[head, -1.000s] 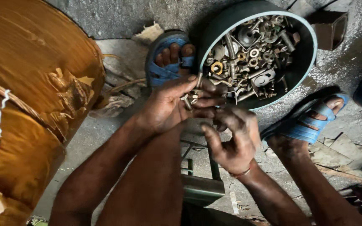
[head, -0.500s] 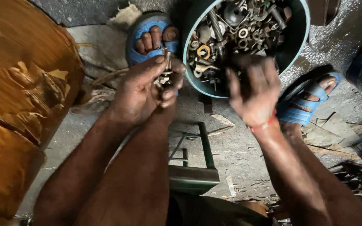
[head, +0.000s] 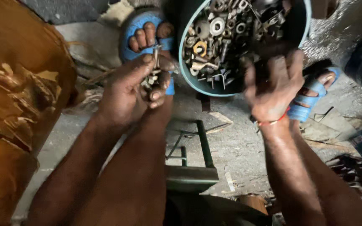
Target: The person sits on the floor and sorts through a bucket of mixed metal hardware, picking out bolts, nuts, and washers by hand. They examine each piece and place selected items into their left hand while continuing to sift through the remaining contents.
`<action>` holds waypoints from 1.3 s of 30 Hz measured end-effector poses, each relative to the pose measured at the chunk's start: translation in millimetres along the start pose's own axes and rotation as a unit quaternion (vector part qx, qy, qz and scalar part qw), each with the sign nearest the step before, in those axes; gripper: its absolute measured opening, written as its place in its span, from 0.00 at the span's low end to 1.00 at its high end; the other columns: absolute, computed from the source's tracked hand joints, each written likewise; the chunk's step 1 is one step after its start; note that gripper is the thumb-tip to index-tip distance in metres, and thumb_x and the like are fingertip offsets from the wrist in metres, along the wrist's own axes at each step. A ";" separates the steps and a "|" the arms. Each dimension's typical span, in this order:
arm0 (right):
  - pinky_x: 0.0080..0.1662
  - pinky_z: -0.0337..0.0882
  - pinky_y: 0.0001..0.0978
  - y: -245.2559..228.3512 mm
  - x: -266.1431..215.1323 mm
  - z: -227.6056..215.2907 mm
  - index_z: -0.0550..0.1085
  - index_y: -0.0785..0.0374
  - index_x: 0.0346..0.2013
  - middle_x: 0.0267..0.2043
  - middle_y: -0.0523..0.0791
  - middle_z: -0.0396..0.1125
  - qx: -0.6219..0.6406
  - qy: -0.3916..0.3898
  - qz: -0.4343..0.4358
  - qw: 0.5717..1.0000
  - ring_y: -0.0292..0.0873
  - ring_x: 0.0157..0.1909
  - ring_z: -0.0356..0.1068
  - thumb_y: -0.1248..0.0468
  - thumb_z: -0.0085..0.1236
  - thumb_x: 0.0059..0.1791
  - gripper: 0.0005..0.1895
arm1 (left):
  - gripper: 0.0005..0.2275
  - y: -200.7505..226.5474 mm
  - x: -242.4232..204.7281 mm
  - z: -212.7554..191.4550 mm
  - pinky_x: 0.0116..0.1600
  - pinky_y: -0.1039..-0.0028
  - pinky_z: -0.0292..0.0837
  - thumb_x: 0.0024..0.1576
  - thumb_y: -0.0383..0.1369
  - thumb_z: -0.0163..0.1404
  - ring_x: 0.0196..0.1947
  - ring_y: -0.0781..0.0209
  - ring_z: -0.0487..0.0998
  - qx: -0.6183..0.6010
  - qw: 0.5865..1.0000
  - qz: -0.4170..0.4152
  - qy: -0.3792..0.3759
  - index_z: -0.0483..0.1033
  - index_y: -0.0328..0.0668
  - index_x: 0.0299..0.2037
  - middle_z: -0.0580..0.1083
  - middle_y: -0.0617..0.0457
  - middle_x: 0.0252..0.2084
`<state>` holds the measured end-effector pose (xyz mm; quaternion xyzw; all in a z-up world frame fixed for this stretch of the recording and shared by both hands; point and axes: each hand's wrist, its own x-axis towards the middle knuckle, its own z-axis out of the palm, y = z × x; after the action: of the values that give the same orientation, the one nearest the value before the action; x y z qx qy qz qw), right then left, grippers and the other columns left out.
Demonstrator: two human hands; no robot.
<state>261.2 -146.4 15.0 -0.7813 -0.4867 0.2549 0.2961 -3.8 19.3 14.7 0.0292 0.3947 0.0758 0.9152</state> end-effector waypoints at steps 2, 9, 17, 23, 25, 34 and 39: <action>0.49 0.74 0.36 -10.3 5.1 11.2 0.75 0.68 0.52 0.49 0.54 0.66 -0.057 0.022 -0.032 0.998 0.43 0.53 0.68 0.72 0.62 0.56 0.10 | 0.16 1.4 0.9 2.6 0.33 0.74 0.63 0.71 0.39 0.42 0.29 0.64 0.67 0.052 0.998 0.018 -0.014 0.75 0.32 0.53 0.72 0.48 0.38; 0.38 0.76 0.42 -8.1 23.9 57.5 0.80 0.59 0.50 0.47 0.51 0.71 -0.154 -0.061 -0.011 0.986 0.50 0.40 0.75 0.58 0.68 0.56 0.11 | 0.14 -1.3 0.0 4.0 0.33 0.75 0.63 0.65 0.38 0.42 0.28 0.65 0.66 0.039 0.998 -0.006 0.057 0.73 0.38 0.54 0.74 0.49 0.41; 0.26 0.70 0.48 -13.2 34.6 67.8 0.83 0.54 0.45 0.37 0.53 0.73 -0.255 -0.126 0.009 0.959 0.52 0.25 0.72 0.57 0.67 0.52 0.09 | 0.15 -7.2 -2.0 6.2 0.34 0.74 0.61 0.69 0.39 0.42 0.29 0.64 0.66 0.063 0.998 0.012 0.007 0.74 0.32 0.52 0.71 0.47 0.38; 0.36 0.75 0.45 1.6 30.5 71.9 0.81 0.56 0.43 0.41 0.50 0.74 -0.120 -0.082 0.060 0.988 0.51 0.33 0.76 0.59 0.69 0.48 0.11 | 0.14 -11.2 -0.3 4.0 0.33 0.74 0.61 0.70 0.37 0.41 0.29 0.64 0.67 0.036 0.999 0.003 0.014 0.72 0.32 0.55 0.71 0.46 0.36; 0.36 0.76 0.39 6.4 26.5 68.5 0.80 0.58 0.44 0.42 0.49 0.74 -0.069 -0.060 0.068 0.993 0.50 0.35 0.76 0.64 0.63 0.46 0.12 | 0.15 -10.3 1.0 1.0 0.33 0.74 0.63 0.71 0.37 0.41 0.29 0.63 0.68 0.042 0.999 0.008 0.011 0.71 0.31 0.56 0.72 0.46 0.37; 0.39 0.75 0.42 1.2 12.5 64.7 0.81 0.60 0.51 0.44 0.52 0.72 -0.125 -0.050 0.030 0.991 0.52 0.39 0.75 0.66 0.64 0.46 0.17 | 0.15 -3.9 0.7 -0.9 0.34 0.72 0.66 0.70 0.37 0.41 0.31 0.62 0.69 0.051 0.998 0.028 -0.011 0.72 0.31 0.56 0.72 0.46 0.38; 0.40 0.77 0.40 -1.1 19.3 63.9 0.81 0.56 0.48 0.47 0.49 0.72 -0.119 0.003 0.021 0.993 0.48 0.41 0.75 0.57 0.71 0.53 0.12 | 0.16 -3.6 1.0 -2.9 0.33 0.72 0.67 0.70 0.37 0.40 0.31 0.63 0.70 0.079 0.997 0.021 0.002 0.74 0.29 0.54 0.72 0.46 0.36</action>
<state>224.4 -114.7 -30.7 -0.8217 -0.4962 0.1991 0.1975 -4.8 15.9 11.5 0.1095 0.4003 0.0638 0.9076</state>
